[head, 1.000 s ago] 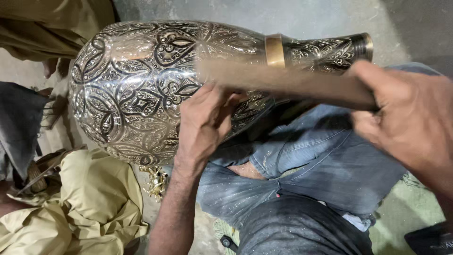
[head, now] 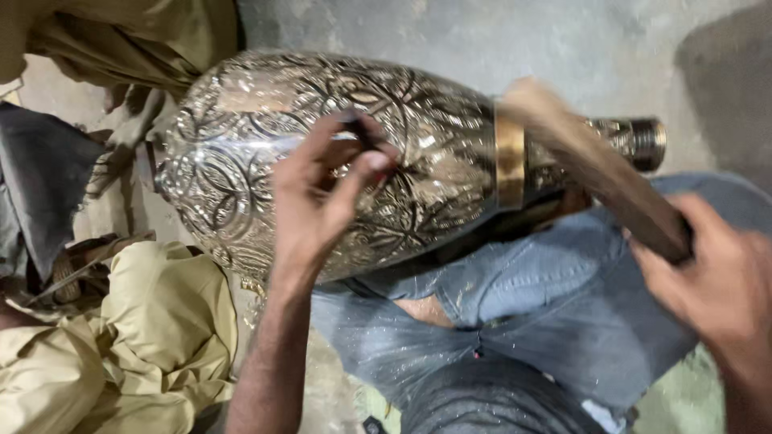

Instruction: The person sits on the floor and uses a chisel and wooden mallet to engrave intricate patterns onto a large brass vase. They repeatedly tap the chisel along the vase's surface to create detailed designs.

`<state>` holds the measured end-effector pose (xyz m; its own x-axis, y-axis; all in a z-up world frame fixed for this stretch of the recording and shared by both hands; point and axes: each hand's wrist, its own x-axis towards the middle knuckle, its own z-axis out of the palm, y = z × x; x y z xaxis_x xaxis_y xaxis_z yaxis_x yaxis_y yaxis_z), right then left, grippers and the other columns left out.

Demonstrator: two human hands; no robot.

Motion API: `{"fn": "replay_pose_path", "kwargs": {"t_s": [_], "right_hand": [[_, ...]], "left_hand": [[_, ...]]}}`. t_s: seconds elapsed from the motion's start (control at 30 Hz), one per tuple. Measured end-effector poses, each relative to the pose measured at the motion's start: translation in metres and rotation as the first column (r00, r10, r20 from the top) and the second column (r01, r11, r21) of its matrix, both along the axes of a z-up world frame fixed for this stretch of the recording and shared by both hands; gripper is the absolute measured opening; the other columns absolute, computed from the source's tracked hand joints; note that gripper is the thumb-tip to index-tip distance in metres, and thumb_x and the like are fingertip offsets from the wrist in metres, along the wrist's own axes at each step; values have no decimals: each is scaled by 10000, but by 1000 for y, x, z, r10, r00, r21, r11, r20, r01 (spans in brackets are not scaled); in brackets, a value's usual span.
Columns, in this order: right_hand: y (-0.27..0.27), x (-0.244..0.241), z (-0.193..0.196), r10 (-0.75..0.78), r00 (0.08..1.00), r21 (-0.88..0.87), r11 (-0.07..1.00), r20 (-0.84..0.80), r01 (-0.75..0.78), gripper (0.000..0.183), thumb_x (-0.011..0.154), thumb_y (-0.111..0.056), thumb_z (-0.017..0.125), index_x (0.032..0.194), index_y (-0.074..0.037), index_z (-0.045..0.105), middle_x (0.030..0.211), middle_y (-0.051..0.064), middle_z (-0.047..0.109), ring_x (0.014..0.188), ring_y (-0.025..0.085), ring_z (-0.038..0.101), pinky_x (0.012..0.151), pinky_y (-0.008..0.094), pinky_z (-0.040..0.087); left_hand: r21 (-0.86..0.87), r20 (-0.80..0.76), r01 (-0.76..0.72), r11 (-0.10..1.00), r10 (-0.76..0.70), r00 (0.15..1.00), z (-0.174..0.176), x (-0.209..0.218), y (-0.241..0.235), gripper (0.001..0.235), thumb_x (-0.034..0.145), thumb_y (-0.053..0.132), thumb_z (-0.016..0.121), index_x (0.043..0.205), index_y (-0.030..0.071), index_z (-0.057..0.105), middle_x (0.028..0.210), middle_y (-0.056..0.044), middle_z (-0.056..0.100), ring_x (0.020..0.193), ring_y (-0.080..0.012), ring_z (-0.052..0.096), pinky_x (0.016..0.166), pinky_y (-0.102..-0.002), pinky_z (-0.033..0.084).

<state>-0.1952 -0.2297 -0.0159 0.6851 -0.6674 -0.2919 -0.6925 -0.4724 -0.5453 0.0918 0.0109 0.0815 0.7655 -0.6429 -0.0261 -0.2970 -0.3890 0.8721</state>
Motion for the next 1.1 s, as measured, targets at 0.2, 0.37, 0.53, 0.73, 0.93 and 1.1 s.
{"fn": "replay_pose_path", "kwargs": {"t_s": [0.2,0.37,0.53,0.73,0.93,1.1], "right_hand": [[21,-40,-41,-144,929,90,989,341,120,215,980,-114,834,1019,12,664,826,93,692,739,113,639,714,257,519],[20,-52,-56,-210,940,288,949,267,130,234,864,-118,829,1037,-12,711,764,43,713,705,97,653,664,263,525],[19,-45,-64,-227,939,527,848,258,60,300,834,-96,792,1116,-25,719,753,77,737,678,116,677,602,266,530],[13,-29,-57,-113,937,474,878,332,-62,288,851,-106,800,1116,-24,720,772,53,736,657,84,727,554,244,575],[4,-7,-36,28,993,280,958,116,-59,326,843,-130,821,1148,-43,746,693,57,693,565,140,671,496,301,517],[2,-3,-27,41,988,226,971,147,-74,350,808,-209,876,1080,-43,731,747,59,695,593,115,719,562,297,531]], "left_hand": [[66,57,315,947,-319,946,-7,18,-23,417,989,280,694,1361,97,644,1238,-146,769,1075,-249,805,885,-389,672],[128,115,514,848,-528,842,-18,30,-39,386,1001,272,680,1331,80,629,1175,-143,771,1008,-241,801,825,-375,700],[263,66,624,736,-659,749,-20,35,-53,354,1014,317,617,1304,117,638,1053,-89,799,787,-166,807,651,-297,684],[253,172,682,686,-725,667,-23,31,-61,320,1036,270,616,1330,144,633,1043,-84,794,785,-161,786,663,-286,694],[206,212,714,669,-743,635,-27,28,-59,372,1018,150,614,1386,201,610,1083,-70,797,843,-151,792,716,-283,696],[416,57,662,624,-744,665,-23,20,-57,372,1049,100,577,1386,252,612,917,-116,769,659,-155,739,549,-280,674]]}}
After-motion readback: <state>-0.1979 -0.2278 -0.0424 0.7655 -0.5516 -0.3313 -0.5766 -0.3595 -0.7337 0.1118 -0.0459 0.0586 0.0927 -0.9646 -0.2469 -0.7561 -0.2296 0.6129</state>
